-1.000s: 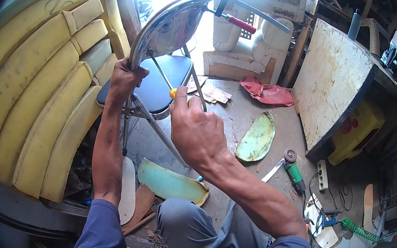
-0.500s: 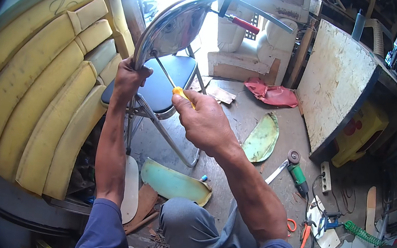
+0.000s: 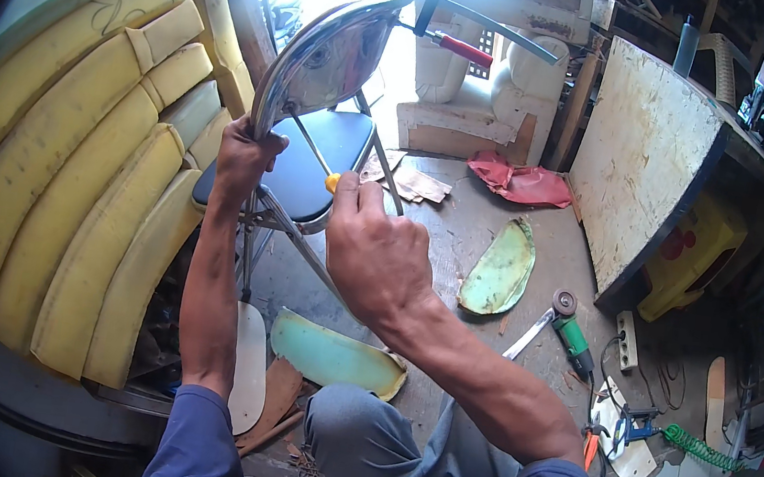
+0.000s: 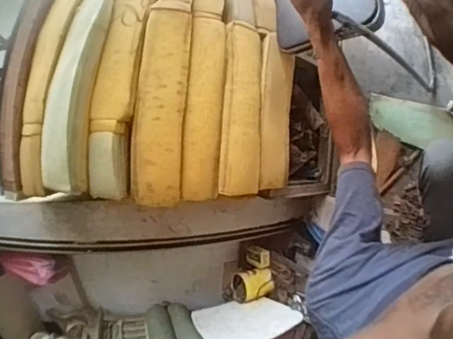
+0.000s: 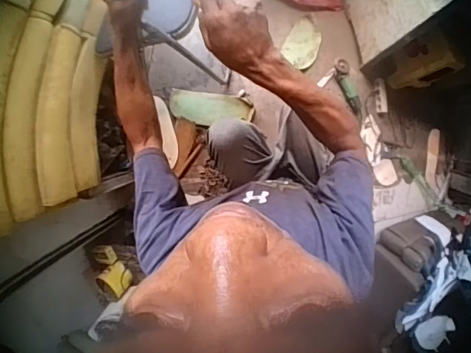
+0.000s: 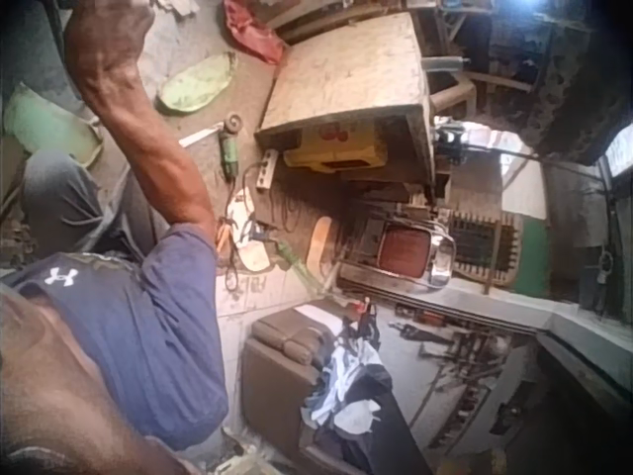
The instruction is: The person attaches a new wooden backrest to a metal chair frame using a screwdriver and screws, then uses a hammer to secure a component.
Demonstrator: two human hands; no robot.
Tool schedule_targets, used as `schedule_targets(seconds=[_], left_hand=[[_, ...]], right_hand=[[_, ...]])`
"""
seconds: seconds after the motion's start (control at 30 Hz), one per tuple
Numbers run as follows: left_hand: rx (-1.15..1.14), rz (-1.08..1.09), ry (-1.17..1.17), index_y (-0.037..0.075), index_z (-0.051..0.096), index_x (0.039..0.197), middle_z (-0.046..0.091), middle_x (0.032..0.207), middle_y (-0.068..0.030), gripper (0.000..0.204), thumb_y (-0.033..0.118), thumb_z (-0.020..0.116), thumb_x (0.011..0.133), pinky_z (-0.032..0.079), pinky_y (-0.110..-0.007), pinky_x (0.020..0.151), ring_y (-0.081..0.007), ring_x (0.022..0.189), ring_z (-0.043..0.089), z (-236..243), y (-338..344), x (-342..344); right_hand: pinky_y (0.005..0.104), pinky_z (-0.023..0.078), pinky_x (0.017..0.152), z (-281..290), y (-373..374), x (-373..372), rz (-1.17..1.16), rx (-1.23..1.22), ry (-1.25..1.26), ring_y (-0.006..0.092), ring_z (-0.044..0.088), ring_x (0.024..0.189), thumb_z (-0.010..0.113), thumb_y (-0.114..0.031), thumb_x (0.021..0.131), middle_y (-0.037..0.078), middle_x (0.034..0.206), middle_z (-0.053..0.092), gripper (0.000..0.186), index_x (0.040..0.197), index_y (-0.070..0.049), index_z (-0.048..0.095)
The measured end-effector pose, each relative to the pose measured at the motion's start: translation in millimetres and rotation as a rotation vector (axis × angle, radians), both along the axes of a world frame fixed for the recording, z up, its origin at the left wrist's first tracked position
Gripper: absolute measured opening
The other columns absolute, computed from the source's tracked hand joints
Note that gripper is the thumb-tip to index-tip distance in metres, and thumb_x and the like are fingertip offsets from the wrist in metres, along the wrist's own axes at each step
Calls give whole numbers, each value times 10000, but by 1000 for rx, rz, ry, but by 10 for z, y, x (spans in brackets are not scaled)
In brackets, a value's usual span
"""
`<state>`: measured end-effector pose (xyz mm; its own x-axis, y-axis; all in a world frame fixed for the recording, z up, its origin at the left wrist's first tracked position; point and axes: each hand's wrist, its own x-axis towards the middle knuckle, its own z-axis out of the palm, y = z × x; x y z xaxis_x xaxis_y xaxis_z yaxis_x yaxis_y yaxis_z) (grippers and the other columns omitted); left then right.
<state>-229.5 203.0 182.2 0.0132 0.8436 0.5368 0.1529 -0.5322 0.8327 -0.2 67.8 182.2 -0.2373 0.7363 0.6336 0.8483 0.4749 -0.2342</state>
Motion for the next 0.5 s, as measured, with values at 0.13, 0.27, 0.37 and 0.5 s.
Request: schedule_targets(seconds=[0.13, 0.27, 0.37, 0.5], left_hand=[[-7, 12, 8, 49, 659, 836, 568, 599, 30, 76, 16, 727, 839, 406, -241, 452, -52, 482, 512, -8, -2, -7], [-3, -5, 0, 51, 660, 838, 569, 601, 30, 81, 22, 735, 841, 407, -240, 454, -53, 485, 513, -6, -2, -13], [-11, -6, 9, 54, 656, 833, 569, 603, 30, 88, 26, 740, 842, 409, -240, 458, -54, 486, 513, -1, 0, -16], [-1, -14, 9, 59, 646, 820, 566, 601, 30, 102, 28, 740, 844, 412, -241, 464, -56, 487, 513, -13, 10, -28]], right_hand=[[508, 571, 673, 119, 48, 62, 191, -102, 188, 432, 707, 724, 597, -165, 972, 262, 857, 684, 271, 1119, 62, 601], [518, 568, 748, 234, 38, 110, 209, -335, 268, 445, 716, 787, 587, -173, 970, 293, 838, 689, 277, 1102, 70, 601], [455, 528, 714, 274, 25, 111, 201, -423, 344, 375, 723, 799, 628, -255, 976, 271, 820, 690, 374, 1200, 44, 653], [435, 521, 724, 272, 43, 119, 222, -460, 419, 319, 714, 759, 627, -284, 976, 234, 830, 703, 388, 1181, 42, 675]])
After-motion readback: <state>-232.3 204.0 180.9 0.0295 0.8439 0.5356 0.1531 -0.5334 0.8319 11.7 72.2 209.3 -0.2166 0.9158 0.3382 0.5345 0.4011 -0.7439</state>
